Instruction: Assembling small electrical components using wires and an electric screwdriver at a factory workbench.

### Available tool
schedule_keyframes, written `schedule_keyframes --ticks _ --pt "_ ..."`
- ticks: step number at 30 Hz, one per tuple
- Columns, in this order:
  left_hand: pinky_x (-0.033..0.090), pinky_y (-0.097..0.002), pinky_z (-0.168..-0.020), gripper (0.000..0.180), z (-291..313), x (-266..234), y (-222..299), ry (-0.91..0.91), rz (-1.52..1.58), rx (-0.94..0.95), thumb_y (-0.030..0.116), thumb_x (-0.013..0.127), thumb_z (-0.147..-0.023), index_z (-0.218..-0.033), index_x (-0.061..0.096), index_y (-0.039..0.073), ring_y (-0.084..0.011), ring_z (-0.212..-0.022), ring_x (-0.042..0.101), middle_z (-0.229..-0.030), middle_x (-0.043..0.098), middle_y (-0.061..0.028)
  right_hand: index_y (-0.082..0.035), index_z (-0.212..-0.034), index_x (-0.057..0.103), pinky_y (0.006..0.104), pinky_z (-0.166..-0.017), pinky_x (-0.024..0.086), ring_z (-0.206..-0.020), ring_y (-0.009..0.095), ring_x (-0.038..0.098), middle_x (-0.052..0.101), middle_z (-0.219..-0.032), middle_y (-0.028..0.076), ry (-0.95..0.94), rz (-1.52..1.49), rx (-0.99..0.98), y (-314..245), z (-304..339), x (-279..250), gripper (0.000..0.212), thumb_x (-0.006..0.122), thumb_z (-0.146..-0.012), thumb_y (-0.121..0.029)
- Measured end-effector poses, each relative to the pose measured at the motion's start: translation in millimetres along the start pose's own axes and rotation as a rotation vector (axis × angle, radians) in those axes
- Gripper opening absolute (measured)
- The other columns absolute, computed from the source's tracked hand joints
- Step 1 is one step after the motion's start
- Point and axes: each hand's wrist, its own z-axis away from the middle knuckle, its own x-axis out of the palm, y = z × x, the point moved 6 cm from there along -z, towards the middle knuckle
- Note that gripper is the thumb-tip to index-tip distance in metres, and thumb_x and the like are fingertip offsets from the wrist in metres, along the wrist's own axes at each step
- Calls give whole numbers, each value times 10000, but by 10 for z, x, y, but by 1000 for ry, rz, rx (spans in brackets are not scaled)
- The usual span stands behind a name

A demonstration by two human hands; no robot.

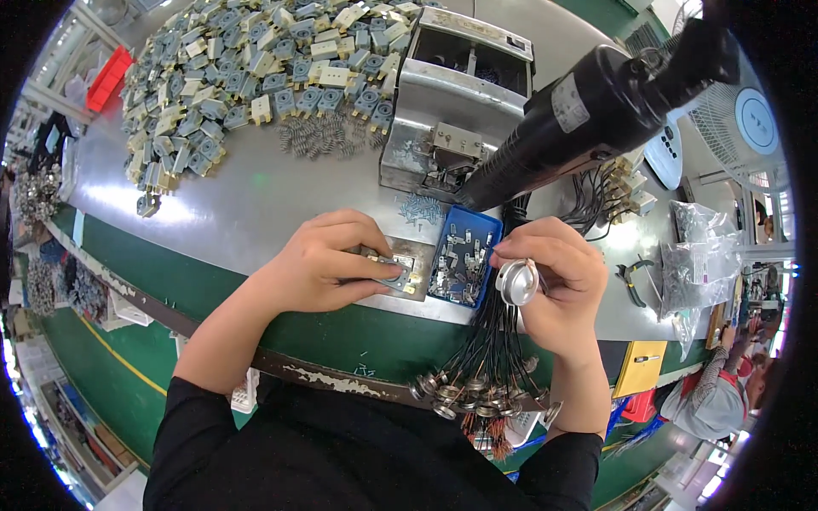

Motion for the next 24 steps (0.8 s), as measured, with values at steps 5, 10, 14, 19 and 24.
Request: schedule_keyframes --ticks 5,10,14,19,24 --pt "558 -357 -738 219 -8 90 15 101 -66 -66 119 883 -731 -939 816 135 -220 -920 684 -973 713 -11 28 -933 712 323 -681 569 -778 213 690 668 -914 137 -30 13 -13 -3 -13 72 111 691 -855 104" --pt "560 -358 -728 175 7 30 33 106 -153 23 130 873 -750 -912 805 130 -224 -928 686 -951 705 -7 27 -927 714 323 -677 572 -771 217 696 673 -904 141 -52 27 -44 -3 -42 121 121 697 -837 105" --pt "575 -365 -749 155 -9 22 64 101 -121 114 118 845 -785 -926 782 103 -235 -923 696 -944 706 -13 25 -934 721 318 -680 576 -771 218 702 683 -908 144 -80 25 -34 -20 -22 148 133 696 -832 107" --pt "585 -382 -782 211 -14 -135 -90 246 -121 -5 125 826 -811 -1003 756 72 -261 -931 714 -1032 721 -60 33 -953 745 300 -706 559 -818 209 697 710 -928 146 -87 39 5 -16 -10 199 219 699 -751 104" --pt "568 -395 -788 257 -70 -565 -612 274 -528 -536 185 805 -848 -1076 738 85 -278 -906 711 -1047 700 -69 20 -888 729 279 -651 514 -766 196 677 719 -912 140 -139 117 -40 -71 -31 200 161 745 -739 77"
